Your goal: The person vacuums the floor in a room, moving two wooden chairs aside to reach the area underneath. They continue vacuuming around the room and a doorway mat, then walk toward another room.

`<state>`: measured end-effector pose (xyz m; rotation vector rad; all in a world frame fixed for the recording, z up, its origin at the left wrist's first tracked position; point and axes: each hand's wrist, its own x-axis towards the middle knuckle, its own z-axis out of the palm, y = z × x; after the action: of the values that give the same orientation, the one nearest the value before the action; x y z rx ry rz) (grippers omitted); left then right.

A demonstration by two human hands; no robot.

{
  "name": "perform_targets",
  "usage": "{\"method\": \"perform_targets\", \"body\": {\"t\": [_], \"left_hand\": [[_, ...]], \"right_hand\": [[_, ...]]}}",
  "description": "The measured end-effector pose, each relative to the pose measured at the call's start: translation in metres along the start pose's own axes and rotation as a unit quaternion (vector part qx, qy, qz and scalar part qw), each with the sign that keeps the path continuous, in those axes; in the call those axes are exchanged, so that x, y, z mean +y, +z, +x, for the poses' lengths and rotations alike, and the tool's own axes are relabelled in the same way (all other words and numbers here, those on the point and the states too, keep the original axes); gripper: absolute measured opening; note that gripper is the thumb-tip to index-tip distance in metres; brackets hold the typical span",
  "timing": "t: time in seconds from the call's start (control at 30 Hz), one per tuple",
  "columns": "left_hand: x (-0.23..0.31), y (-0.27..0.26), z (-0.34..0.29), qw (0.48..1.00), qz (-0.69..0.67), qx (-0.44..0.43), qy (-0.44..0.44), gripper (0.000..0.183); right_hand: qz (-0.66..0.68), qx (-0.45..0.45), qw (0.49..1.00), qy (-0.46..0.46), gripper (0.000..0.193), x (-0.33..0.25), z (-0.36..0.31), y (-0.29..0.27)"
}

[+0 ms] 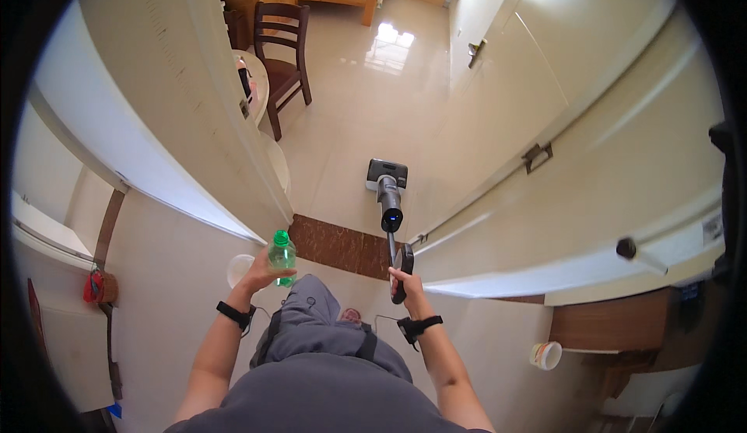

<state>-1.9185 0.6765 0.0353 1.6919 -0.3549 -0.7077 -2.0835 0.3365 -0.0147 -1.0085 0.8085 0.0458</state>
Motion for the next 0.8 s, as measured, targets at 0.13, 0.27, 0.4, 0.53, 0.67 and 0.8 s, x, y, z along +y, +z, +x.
{"method": "perform_targets", "body": {"t": [0.13,0.27,0.4,0.53,0.67,0.8], "left_hand": [[0.034,-0.009,0.045,1.000,0.014,0.011,0.005,0.056],[0.048,-0.033,0.121,0.996,-0.068,-0.054,-0.032,0.050],[0.076,-0.015,0.244,0.968,-0.118,-0.216,-0.053,0.057],[0.123,0.019,0.362,0.917,-0.139,-0.353,-0.125,0.069],[0.158,0.029,0.443,0.893,-0.183,-0.402,-0.089,0.070],[0.164,0.022,0.527,0.915,-0.207,-0.334,-0.096,0.064]], "right_hand": [[0.024,0.000,0.999,0.043,0.026,-0.040,0.086,0.003],[0.019,-0.011,0.999,0.031,0.030,-0.087,0.151,0.025],[0.064,-0.057,0.993,0.084,0.021,-0.147,0.205,0.064],[0.038,-0.047,0.994,0.093,0.029,-0.214,0.260,0.116],[-0.085,-0.084,0.992,-0.028,0.049,-0.263,0.305,0.142],[-0.102,-0.128,0.986,-0.026,0.048,-0.316,0.365,0.139]]}}
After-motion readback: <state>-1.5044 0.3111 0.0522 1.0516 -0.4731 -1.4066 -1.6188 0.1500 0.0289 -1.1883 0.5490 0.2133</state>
